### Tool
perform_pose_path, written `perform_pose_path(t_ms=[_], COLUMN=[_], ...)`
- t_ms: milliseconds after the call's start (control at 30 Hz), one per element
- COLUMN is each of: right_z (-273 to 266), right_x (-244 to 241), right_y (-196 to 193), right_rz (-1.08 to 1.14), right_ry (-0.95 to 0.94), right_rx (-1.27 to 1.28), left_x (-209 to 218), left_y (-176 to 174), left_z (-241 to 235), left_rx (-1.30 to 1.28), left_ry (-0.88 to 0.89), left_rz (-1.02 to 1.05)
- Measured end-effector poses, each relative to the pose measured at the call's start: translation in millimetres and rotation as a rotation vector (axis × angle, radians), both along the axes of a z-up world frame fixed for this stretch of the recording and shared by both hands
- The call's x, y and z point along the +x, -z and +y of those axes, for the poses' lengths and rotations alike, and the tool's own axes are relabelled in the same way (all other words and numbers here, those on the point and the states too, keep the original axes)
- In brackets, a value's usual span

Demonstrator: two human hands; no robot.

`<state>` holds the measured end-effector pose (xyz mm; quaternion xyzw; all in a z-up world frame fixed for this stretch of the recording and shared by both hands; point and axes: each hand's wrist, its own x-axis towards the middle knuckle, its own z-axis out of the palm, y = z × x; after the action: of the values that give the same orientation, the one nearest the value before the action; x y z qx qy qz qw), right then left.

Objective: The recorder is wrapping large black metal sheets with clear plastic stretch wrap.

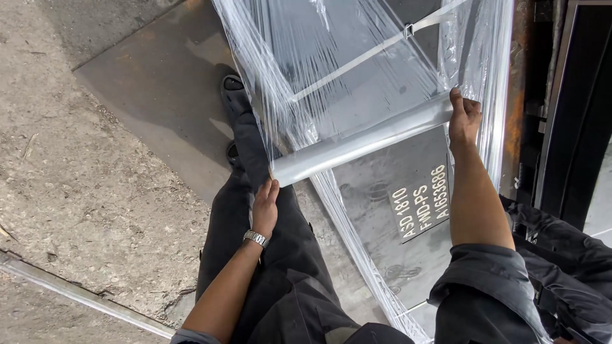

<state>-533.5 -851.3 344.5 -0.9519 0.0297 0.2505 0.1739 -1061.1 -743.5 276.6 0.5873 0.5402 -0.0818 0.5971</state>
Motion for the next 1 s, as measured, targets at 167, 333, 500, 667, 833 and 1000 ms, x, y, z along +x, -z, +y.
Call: perform_pose_path(t_ms=[167, 333, 500, 667, 833, 1000], right_z=[-71, -117, -141, -138, -141, -173], right_x=[0, -8, -43, -103, -139, -143], right_y=[-18, 14, 32, 29, 40, 54], right_rz=[-0.006, 0.045, 0.167, 0.275, 0.348, 0.344], right_ry=[-0.018, -0.066, -0.049, -0.051, -0.032, -0.054], right_rx=[-0.008, 0.082, 0.170, 0.264, 0.267, 0.168], left_x=[12, 11, -9, -42, -74, -89], left_y=[-68, -82, -89, -106, -105, -77], left_z=[-56, -86, -85, -51, -38, -60], left_rx=[-0.181, -0.149, 0.081, 0.287, 0.443, 0.112], left_ry=[-0.123, -0.331, -0.491, -0.560, -0.443, -0.469], left_rz=[-0.061, -0.018, 0.085, 0.095, 0.189, 0.249])
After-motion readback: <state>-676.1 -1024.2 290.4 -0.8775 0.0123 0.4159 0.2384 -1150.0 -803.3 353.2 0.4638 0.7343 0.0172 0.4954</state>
